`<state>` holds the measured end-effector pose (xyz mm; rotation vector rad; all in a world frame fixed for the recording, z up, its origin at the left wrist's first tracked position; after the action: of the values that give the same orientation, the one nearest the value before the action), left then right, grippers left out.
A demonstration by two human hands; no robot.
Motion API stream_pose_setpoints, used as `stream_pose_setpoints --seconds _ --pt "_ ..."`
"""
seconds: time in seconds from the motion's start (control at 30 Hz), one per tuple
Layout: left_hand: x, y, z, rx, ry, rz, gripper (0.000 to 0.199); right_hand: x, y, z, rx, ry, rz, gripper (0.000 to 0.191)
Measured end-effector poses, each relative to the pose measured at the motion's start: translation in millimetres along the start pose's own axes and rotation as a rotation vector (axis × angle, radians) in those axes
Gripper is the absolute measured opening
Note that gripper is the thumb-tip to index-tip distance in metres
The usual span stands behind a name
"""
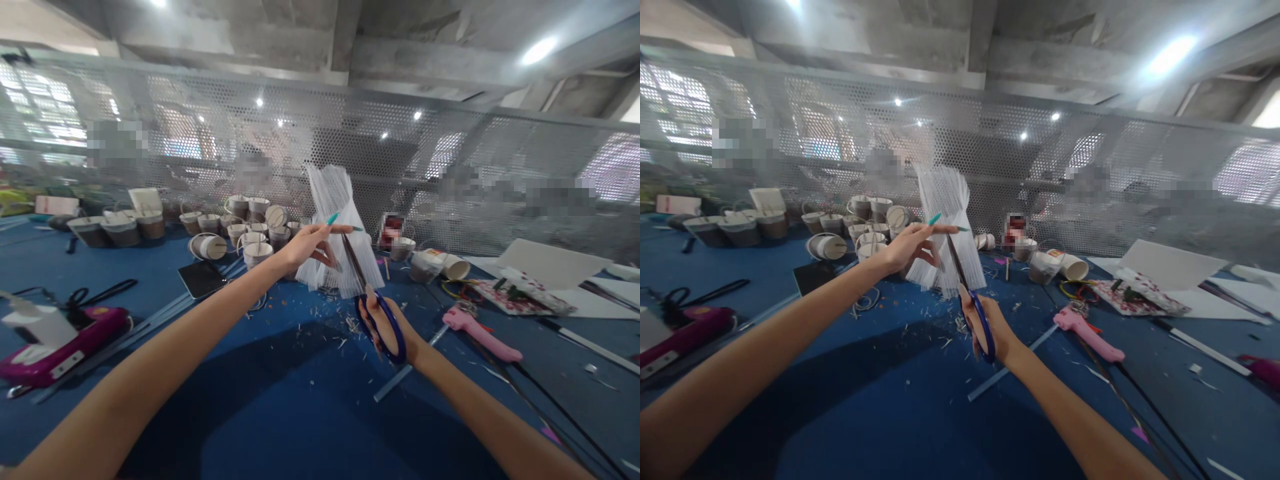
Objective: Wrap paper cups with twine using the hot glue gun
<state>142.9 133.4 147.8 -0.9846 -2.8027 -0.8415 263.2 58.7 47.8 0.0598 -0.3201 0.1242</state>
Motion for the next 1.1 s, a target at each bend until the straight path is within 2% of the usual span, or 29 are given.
stream_pose_setpoints --seconds 0.33,0.9,1.1 --pt "-1.2 -1.5 -3.4 -0.003 0.055 0.015 0.052 2.9 -1.7 -1.3 -0.03 -0.02 -0.019 0.054" --pt "-0.3 -1.3 -2.3 -0.015 0.067 0.034 0.051 5.0 -0.4 -4.4 -0.04 0.007 -0.035 0.057" --pt "1.1 -0.5 -2.5 -0.02 0.063 0.031 0.052 -0.1 -2.9 1.1 -0.026 -0.018 0.006 0.059"
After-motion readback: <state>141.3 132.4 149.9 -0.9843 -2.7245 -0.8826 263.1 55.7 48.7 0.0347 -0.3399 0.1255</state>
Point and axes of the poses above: each hand's wrist, its own y-axis towards the middle knuckle, its own x-axis out of the back of the hand, z = x × y, the point moved 10 cm from there along y, towards the middle knuckle, and after that the axes turned 5 degrees about -x, right-handed, at the moved point
